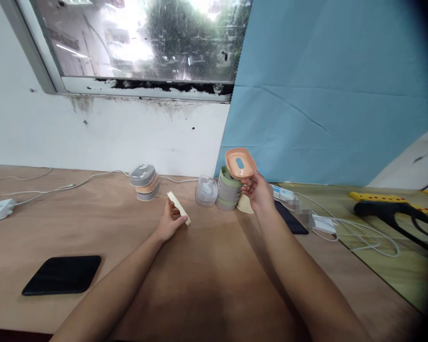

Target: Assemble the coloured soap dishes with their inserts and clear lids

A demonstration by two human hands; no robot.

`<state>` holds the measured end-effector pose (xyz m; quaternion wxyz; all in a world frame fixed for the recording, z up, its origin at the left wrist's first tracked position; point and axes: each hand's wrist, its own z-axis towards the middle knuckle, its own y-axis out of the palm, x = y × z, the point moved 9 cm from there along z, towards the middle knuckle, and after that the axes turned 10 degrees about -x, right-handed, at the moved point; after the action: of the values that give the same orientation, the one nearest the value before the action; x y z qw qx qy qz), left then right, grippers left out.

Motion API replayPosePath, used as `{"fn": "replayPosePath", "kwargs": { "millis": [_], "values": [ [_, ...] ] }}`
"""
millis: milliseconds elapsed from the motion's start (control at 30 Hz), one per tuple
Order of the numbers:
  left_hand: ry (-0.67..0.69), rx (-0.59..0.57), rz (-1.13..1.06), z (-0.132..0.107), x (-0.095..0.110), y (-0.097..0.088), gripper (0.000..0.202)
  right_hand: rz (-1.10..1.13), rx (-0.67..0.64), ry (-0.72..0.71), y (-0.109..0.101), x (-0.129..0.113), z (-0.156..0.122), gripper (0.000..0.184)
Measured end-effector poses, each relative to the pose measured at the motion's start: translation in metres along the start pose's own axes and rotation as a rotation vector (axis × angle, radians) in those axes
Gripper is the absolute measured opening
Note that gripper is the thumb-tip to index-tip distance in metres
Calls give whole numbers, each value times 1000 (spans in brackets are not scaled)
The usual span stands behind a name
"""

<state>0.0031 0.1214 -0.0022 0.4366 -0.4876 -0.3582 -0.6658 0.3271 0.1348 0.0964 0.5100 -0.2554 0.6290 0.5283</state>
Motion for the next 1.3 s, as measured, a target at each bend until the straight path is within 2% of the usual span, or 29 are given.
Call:
{"fn": "replayPosePath", "kwargs": {
  "millis": [233,433,567,667,733,800,867,933,967,1000,1067,1133,1233,1300],
  "values": [
    [-23,8,7,-1,2,0,95,-52,36,-30,-7,5,4,27],
    [-25,-1,-5,0,0,0,95,-98,152,-267,-20,-7,2,19],
    [-5,-23,-28,0,1,2,92,-167,169,-376,-19,-20,-1,25],
    [8,-33,-41,1,2,4,91,-330,195,-541,-12,-33,-16,30],
    [16,-36,-43,1,2,4,91,-466,136,-674,5,-34,-36,29],
    [25,-32,-49,2,-1,2,92,-626,-84,-769,38,-20,-60,26],
    [39,-10,-59,3,-4,-2,96,-823,-437,-828,82,12,-93,28],
    [48,26,-56,3,-7,-7,101,-992,-735,-819,115,53,-124,36],
    [47,43,-42,2,-8,-10,103,-1035,-829,-786,124,70,-135,35],
    [44,57,-20,2,-8,-12,106,-1054,-870,-751,129,83,-142,29],
    [47,82,32,1,-6,-14,106,-1058,-857,-712,132,95,-146,14],
    [84,115,76,-1,1,-14,97,-1033,-782,-693,128,93,-142,7],
    [149,149,141,-3,13,-13,75,-947,-660,-664,118,74,-130,9],
    [164,147,208,-5,17,-10,69,-840,-570,-622,109,53,-119,13]
  ]
}}
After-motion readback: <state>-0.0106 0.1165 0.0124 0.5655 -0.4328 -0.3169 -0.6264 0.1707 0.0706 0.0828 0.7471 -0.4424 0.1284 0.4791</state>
